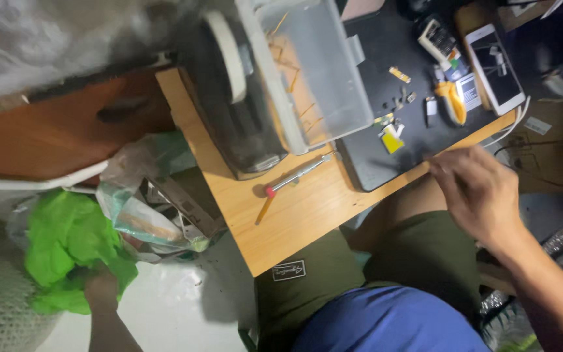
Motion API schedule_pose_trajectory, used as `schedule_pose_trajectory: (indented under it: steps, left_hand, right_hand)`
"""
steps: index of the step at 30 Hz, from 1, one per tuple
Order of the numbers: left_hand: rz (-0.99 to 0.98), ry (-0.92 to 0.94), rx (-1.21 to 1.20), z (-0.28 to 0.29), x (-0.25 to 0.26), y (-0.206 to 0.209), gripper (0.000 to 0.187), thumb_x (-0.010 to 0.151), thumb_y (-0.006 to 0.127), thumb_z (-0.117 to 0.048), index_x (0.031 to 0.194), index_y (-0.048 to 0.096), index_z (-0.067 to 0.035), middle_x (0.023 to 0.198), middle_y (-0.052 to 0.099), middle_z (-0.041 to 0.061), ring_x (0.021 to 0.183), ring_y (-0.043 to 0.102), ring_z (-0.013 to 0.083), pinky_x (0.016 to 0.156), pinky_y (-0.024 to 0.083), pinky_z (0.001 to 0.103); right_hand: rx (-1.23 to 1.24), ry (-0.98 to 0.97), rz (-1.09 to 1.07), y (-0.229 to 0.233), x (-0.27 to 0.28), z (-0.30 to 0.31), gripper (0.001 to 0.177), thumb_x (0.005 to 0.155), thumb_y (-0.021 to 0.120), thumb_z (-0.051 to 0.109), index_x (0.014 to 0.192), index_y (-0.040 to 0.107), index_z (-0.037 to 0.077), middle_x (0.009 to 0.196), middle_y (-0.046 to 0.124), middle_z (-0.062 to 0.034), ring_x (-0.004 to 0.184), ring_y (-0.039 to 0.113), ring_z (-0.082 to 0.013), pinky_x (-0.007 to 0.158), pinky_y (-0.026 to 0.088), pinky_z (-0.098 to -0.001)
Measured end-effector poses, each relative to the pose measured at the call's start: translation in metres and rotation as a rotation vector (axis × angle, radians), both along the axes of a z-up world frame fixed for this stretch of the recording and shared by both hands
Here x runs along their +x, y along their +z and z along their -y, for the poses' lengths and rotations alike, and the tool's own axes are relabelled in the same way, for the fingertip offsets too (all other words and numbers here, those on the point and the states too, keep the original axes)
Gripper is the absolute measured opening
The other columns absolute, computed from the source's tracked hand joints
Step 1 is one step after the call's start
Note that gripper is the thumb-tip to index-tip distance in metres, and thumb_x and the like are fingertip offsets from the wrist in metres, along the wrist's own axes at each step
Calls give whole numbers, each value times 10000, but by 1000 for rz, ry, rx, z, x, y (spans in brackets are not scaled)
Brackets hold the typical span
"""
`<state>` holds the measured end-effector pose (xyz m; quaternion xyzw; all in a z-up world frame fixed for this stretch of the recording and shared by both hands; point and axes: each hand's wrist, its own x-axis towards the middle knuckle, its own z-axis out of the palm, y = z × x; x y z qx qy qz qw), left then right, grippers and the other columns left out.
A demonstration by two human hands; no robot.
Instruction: The person disassembles a smartphone, removing the back cover and internal components. They use a metal spudger to pry open the casing and disconnect ribbon cables from the motherboard. The person then removes the battery and other internal parts, placing them on the workbench.
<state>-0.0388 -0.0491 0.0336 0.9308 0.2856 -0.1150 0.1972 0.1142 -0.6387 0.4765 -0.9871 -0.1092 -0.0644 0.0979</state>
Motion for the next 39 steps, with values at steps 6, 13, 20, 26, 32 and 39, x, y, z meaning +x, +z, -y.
schedule_pose_trajectory:
  steps: [6,13,20,26,32,39]
  left_hand:
    - [163,-49,9,17,-25,56,545,910,704,-380,1359,618,-84,1184,690,191,1086,670,363,949,515,442]
    - [228,116,-100,22,-59,120,474,931,721,-368,1312,709,-87,1060,768,166,1007,735,337,912,553,430]
    - [279,156,-308,51,-64,155,444,887,770,-189,1318,705,-107,1000,797,86,865,762,177,779,574,320]
    - [164,-135,-622,85,-47,206,340,859,769,-96,1194,718,-68,1199,772,82,978,749,168,826,609,338]
    - [-124,-291,-1294,226,0,350,471,885,687,-61,1346,622,14,1154,768,130,1069,758,165,927,575,349]
    - [301,-404,-1362,411,112,414,554,1001,582,-72,1505,364,0,1192,685,110,1049,685,175,871,577,305]
  right_hand:
    - [-133,92,343,-2,75,8,283,993,752,32,1263,667,39,1263,658,-160,1062,691,-368,870,571,-428]
    - [-47,-121,271,-25,127,26,374,1025,635,128,1387,579,52,1347,601,-214,1026,670,-425,810,553,-517]
    - [-13,-167,301,-27,134,38,351,1015,629,195,1339,539,94,1319,545,-184,1005,656,-468,714,558,-528]
    - [129,121,360,-18,101,29,348,990,620,77,1333,573,41,1302,563,-194,911,684,-382,711,581,-470]
    - [251,357,451,-1,35,27,461,826,754,41,1265,617,22,1289,642,-159,827,717,-297,620,564,-386]
    - [785,214,238,-1,-15,42,501,840,852,11,1277,610,49,1260,684,-134,776,673,-185,634,531,-278]
